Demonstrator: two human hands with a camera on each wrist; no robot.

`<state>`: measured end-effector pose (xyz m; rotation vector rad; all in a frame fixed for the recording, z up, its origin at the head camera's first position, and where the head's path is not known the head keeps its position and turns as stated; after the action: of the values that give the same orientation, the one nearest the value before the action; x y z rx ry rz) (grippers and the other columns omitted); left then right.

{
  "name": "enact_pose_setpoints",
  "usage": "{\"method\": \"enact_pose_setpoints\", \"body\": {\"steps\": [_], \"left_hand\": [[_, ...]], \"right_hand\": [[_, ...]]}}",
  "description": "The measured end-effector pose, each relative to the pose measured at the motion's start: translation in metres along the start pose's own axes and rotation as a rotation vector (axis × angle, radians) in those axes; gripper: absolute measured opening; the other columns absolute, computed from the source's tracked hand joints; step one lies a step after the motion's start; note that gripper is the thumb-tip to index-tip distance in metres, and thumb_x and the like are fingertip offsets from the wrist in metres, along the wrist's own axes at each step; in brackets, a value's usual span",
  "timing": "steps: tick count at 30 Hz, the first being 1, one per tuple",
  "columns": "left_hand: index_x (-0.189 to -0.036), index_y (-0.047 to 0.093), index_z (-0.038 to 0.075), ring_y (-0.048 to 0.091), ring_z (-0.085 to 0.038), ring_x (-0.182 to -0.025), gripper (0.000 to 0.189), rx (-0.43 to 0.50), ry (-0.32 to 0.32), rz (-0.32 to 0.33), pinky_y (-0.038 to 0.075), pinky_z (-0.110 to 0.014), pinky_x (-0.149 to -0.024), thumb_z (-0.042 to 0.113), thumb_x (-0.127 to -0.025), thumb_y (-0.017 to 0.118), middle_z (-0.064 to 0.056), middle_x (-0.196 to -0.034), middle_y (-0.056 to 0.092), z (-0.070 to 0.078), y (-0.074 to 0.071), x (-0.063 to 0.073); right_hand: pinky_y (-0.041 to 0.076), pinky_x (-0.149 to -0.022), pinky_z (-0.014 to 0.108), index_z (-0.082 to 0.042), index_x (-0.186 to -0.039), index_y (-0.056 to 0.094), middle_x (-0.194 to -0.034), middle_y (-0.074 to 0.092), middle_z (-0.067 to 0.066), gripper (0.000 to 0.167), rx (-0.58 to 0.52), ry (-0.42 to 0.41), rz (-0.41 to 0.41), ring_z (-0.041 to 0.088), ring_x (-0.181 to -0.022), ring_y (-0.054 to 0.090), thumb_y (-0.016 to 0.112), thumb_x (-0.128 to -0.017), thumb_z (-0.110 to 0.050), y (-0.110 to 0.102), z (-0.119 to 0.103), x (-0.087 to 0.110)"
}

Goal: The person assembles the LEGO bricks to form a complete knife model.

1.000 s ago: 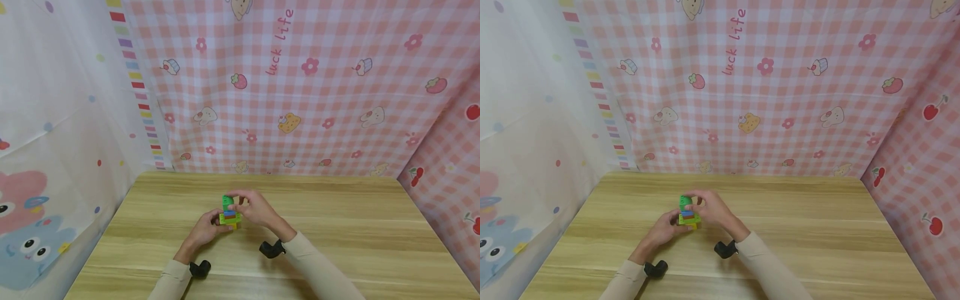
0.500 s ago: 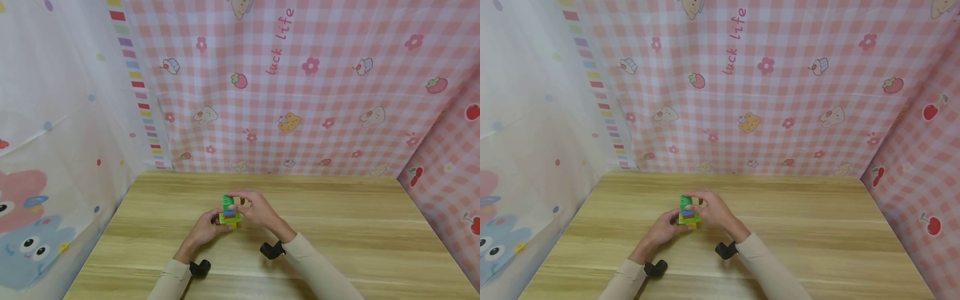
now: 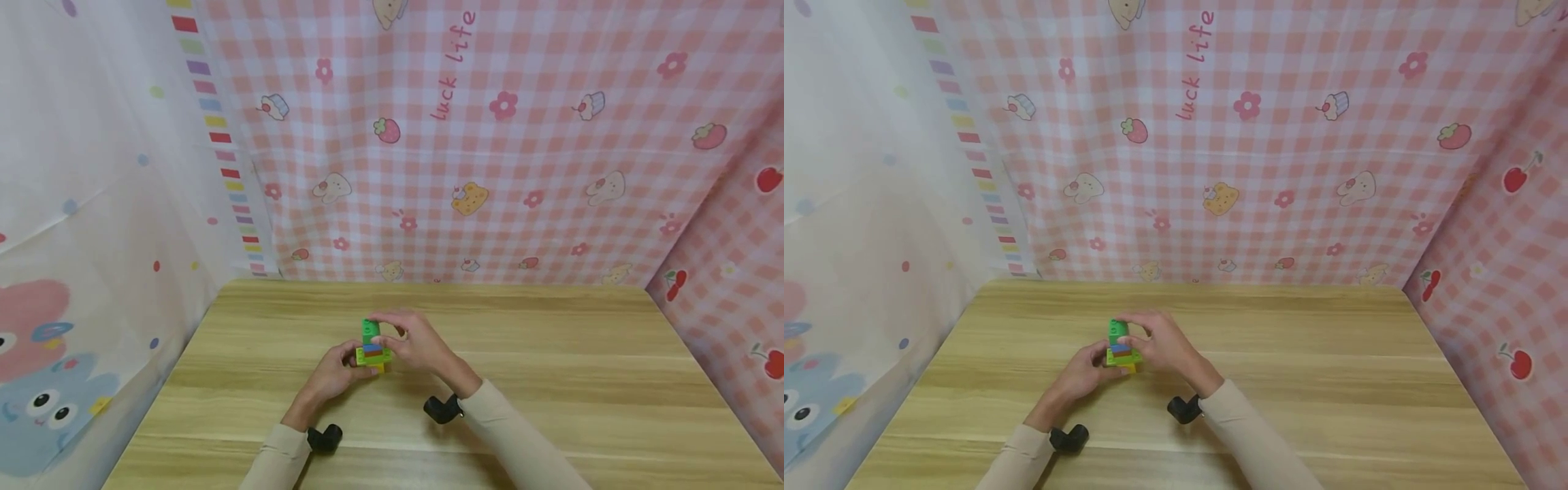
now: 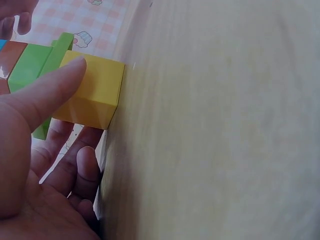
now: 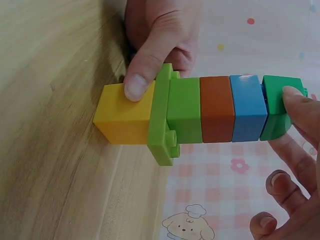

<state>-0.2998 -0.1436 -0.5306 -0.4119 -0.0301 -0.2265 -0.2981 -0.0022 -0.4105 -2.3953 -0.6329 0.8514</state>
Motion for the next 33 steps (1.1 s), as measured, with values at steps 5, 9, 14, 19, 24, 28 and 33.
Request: {"method": "enact_pose_setpoints", "body": {"steps": [5, 9, 14, 19, 24, 28, 33], "left_hand": [[-0.111, 0.068, 0.013, 0.050, -0.019, -0.082, 0.034, 0.005, 0.000, -0.006, 0.040, -0.032, -0.073, 0.023, -0.081, 0.082, -0.003, -0.088, 0.058, 0.000, 0.001, 0.001], [-0.111, 0.068, 0.013, 0.050, -0.019, -0.082, 0.035, 0.006, 0.002, -0.011, 0.040, -0.032, -0.072, 0.023, -0.081, 0.082, -0.003, -0.088, 0.058, 0.001, 0.001, 0.000], [-0.113, 0.068, 0.013, 0.050, -0.020, -0.082, 0.036, 0.017, 0.004, -0.018, 0.040, -0.033, -0.072, 0.022, -0.081, 0.082, -0.003, -0.088, 0.058, 0.002, 0.001, 0.000], [-0.112, 0.068, 0.014, 0.050, -0.019, -0.081, 0.035, 0.010, -0.003, -0.008, 0.040, -0.032, -0.072, 0.021, -0.081, 0.083, -0.003, -0.087, 0.057, 0.002, 0.000, 0.001], [-0.114, 0.068, 0.016, 0.049, -0.019, -0.080, 0.035, 0.006, 0.006, -0.011, 0.039, -0.032, -0.071, 0.021, -0.081, 0.082, -0.003, -0.086, 0.057, 0.001, 0.001, 0.001], [-0.115, 0.068, 0.016, 0.049, -0.019, -0.080, 0.037, 0.006, 0.021, -0.015, 0.040, -0.031, -0.071, 0.021, -0.082, 0.082, -0.003, -0.086, 0.057, 0.001, 0.001, 0.001], [-0.118, 0.065, 0.017, 0.056, -0.019, -0.088, 0.041, 0.037, 0.019, 0.016, 0.044, -0.036, -0.080, 0.019, -0.081, 0.082, -0.001, -0.096, 0.066, 0.004, 0.001, 0.002]], "right_hand": [[0.038, -0.059, 0.020, -0.005, -0.127, 0.066, -0.123, 0.068, 0.011, 0.037, 0.036, -0.058, -0.006, 0.005, -0.064, 0.041, 0.071, -0.091, -0.013, 0.003, -0.004, 0.000], [0.039, -0.058, 0.020, -0.004, -0.128, 0.065, -0.122, 0.068, 0.013, 0.037, 0.022, -0.073, 0.018, 0.006, -0.065, 0.043, 0.070, -0.092, -0.011, 0.005, -0.003, 0.002], [0.040, -0.060, 0.021, -0.007, -0.130, 0.064, -0.123, 0.068, 0.010, 0.038, 0.016, -0.055, 0.052, 0.008, -0.067, 0.045, 0.070, -0.092, -0.011, 0.006, 0.002, 0.006], [0.039, -0.061, 0.021, -0.009, -0.133, 0.062, -0.129, 0.066, 0.007, 0.042, 0.008, -0.033, 0.065, 0.007, -0.069, 0.044, 0.071, -0.092, -0.012, 0.010, 0.008, 0.010], [0.040, -0.063, 0.021, -0.011, -0.139, 0.057, -0.138, 0.060, 0.006, 0.049, -0.006, -0.017, 0.070, 0.013, -0.074, 0.049, 0.070, -0.092, -0.012, 0.017, 0.016, 0.018], [0.047, -0.073, 0.028, -0.017, -0.142, 0.055, -0.140, 0.058, 0.004, 0.051, -0.013, 0.024, 0.069, 0.027, -0.099, 0.058, 0.069, -0.093, -0.014, 0.019, 0.020, 0.020], [0.049, -0.088, 0.044, -0.019, -0.144, 0.052, -0.138, 0.060, 0.004, 0.057, 0.004, 0.051, 0.071, 0.030, -0.115, 0.056, 0.071, -0.091, -0.012, 0.019, 0.021, 0.021]]}}
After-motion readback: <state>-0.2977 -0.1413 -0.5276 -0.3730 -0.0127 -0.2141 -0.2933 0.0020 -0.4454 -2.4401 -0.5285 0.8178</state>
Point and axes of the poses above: each hand's wrist, its own x-axis away from the middle knuckle, its own y-axis out of the palm, z = x × y, the point moved 9 cm from there along -x, towards the middle knuckle
